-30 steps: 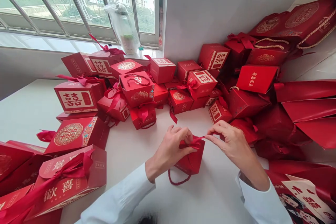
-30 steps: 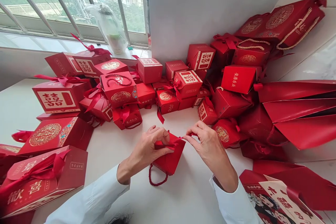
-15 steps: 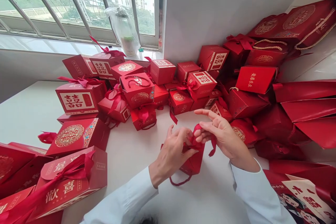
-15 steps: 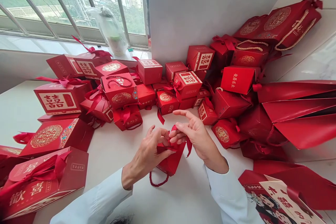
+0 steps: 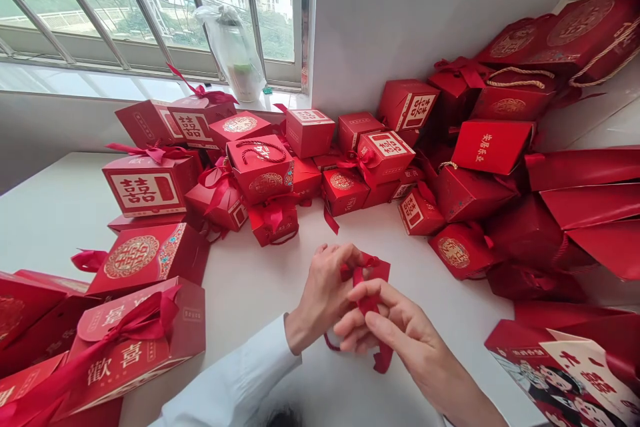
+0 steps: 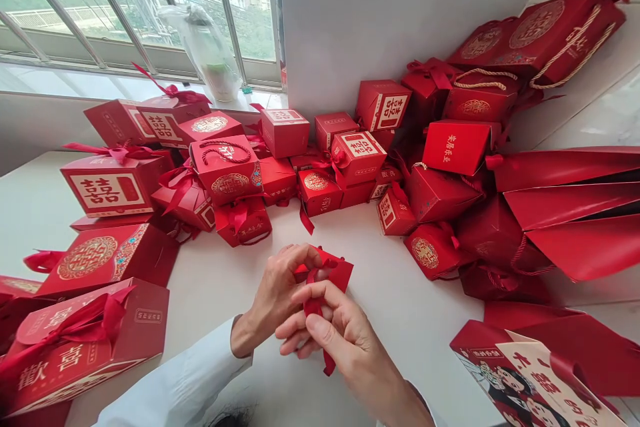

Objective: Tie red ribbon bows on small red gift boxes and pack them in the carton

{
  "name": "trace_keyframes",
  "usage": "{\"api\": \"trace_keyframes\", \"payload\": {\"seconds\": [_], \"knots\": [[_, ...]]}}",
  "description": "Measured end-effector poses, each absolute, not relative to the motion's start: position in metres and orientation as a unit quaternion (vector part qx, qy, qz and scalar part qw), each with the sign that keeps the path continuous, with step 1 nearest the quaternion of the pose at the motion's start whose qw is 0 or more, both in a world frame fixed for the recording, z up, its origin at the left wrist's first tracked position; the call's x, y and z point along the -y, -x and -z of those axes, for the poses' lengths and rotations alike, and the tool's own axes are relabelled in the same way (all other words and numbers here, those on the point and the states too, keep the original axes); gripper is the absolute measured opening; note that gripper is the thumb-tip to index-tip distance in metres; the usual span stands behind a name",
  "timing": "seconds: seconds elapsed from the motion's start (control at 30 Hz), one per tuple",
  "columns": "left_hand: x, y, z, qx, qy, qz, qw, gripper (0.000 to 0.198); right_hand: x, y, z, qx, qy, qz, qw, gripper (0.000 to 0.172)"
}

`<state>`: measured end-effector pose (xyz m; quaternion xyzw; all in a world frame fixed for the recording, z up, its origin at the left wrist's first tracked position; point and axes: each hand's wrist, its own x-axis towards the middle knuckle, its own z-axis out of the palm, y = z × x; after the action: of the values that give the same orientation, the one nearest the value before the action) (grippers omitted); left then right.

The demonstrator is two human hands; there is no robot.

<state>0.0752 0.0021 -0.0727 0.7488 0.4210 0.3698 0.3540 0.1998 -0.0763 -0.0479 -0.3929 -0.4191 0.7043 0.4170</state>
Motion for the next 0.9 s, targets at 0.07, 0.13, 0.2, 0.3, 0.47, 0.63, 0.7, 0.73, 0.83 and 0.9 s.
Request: {"api": "trace_keyframes", "payload": {"seconds": [0.07, 0.13, 0.2, 0.3, 0.47, 0.63, 0.7, 0.73, 0.83, 0.9], "knots": [[-0.003, -0.077, 0.072, -0.437, -0.736, -0.365, 0.366, 0.013, 0.079, -0.206, 0.054, 0.428, 0.407, -0.697, 0.407, 0.022], [-0.003, -0.077, 0.073, -0.445, -0.727, -0.365, 0.375, 0.016, 0.079, -0.214, 0.059, 0.437, 0.445, -0.666, 0.409, 0.021], [-0.004, -0.078, 0.075, -0.444, -0.721, -0.369, 0.383, 0.017, 0.076, -0.223, 0.063, 0.448, 0.501, -0.618, 0.408, 0.023], [-0.004, -0.078, 0.076, -0.434, -0.717, -0.372, 0.398, 0.015, 0.07, -0.233, 0.065, 0.474, 0.576, -0.535, 0.397, 0.026], [-0.004, -0.078, 0.077, -0.435, -0.716, -0.369, 0.401, 0.012, 0.056, -0.231, 0.066, 0.546, 0.625, -0.388, 0.401, 0.023], [-0.005, -0.077, 0.077, -0.441, -0.717, -0.366, 0.397, 0.013, 0.049, -0.22, 0.066, 0.584, 0.672, -0.262, 0.372, 0.022], [-0.004, -0.077, 0.076, -0.442, -0.715, -0.365, 0.401, 0.012, 0.048, -0.218, 0.067, 0.591, 0.692, -0.208, 0.358, 0.02], [-0.004, -0.077, 0.075, -0.444, -0.713, -0.363, 0.403, 0.011, 0.048, -0.216, 0.068, 0.596, 0.696, -0.191, 0.353, 0.018], [-0.004, -0.076, 0.072, -0.445, -0.714, -0.352, 0.411, 0.009, 0.047, -0.213, 0.07, 0.605, 0.684, -0.192, 0.36, 0.01], [-0.004, -0.075, 0.07, -0.44, -0.715, -0.341, 0.422, 0.009, 0.046, -0.211, 0.071, 0.606, 0.673, -0.206, 0.37, 0.007]]}}
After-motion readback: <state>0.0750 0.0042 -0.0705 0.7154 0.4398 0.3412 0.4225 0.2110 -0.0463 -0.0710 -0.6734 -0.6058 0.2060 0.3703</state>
